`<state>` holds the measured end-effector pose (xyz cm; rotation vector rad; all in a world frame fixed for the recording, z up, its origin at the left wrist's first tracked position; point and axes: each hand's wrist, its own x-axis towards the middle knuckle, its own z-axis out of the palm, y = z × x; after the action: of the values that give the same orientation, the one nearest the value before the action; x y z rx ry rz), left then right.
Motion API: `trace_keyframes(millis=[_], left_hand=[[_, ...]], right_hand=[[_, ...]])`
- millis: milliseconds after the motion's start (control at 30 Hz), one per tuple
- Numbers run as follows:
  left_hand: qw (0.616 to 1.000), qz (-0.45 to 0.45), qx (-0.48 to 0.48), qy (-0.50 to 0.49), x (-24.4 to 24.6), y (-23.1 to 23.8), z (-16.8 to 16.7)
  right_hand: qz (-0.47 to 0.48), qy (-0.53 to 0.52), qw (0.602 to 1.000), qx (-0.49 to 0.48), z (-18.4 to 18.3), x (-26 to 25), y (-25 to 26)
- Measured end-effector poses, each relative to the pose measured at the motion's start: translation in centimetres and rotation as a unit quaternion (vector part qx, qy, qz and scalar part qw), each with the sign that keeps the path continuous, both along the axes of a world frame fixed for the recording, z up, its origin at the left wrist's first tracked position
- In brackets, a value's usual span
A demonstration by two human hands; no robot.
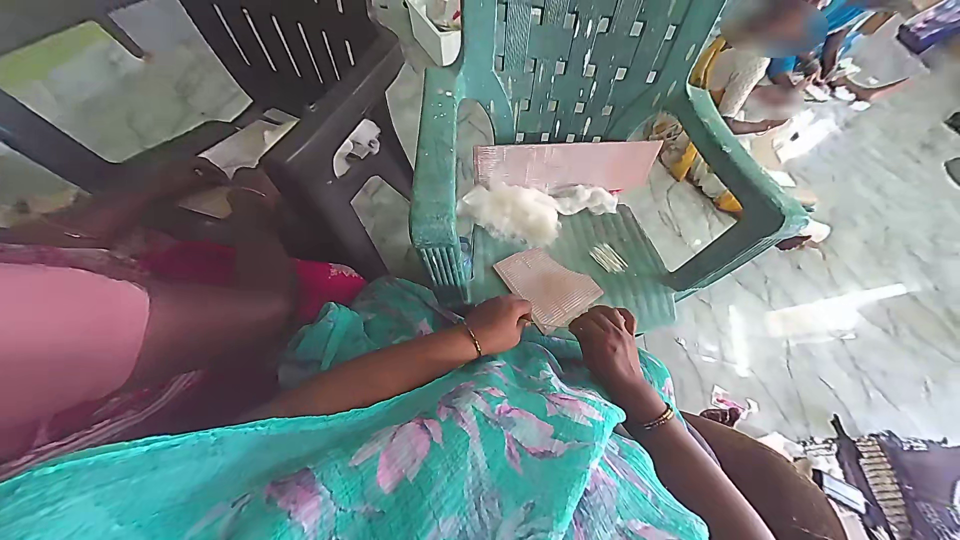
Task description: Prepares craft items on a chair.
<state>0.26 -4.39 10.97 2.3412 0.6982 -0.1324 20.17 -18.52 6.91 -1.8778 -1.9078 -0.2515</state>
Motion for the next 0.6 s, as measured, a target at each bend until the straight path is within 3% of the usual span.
trace_keyframes(millis=[133,333,600], left_hand=[[1.000,0.027,-0.001,-0.015,-0.5,1.3,-0.4],[0.995,0.081,-0.041,-0.027,-1.5,3.0,-2.2],[0.993,0.073,-0.097,-0.008,-1.8,3.7,-2.2]], right_hand=[[-0.038,0.012,0.999,-0.027,0.7,2.2,0.0],[-0.224,0.136,0.957,-0.124,2.4,7.5,4.7],[-0.350,0.094,0.915,-0.179,0.7,10.3,11.8]])
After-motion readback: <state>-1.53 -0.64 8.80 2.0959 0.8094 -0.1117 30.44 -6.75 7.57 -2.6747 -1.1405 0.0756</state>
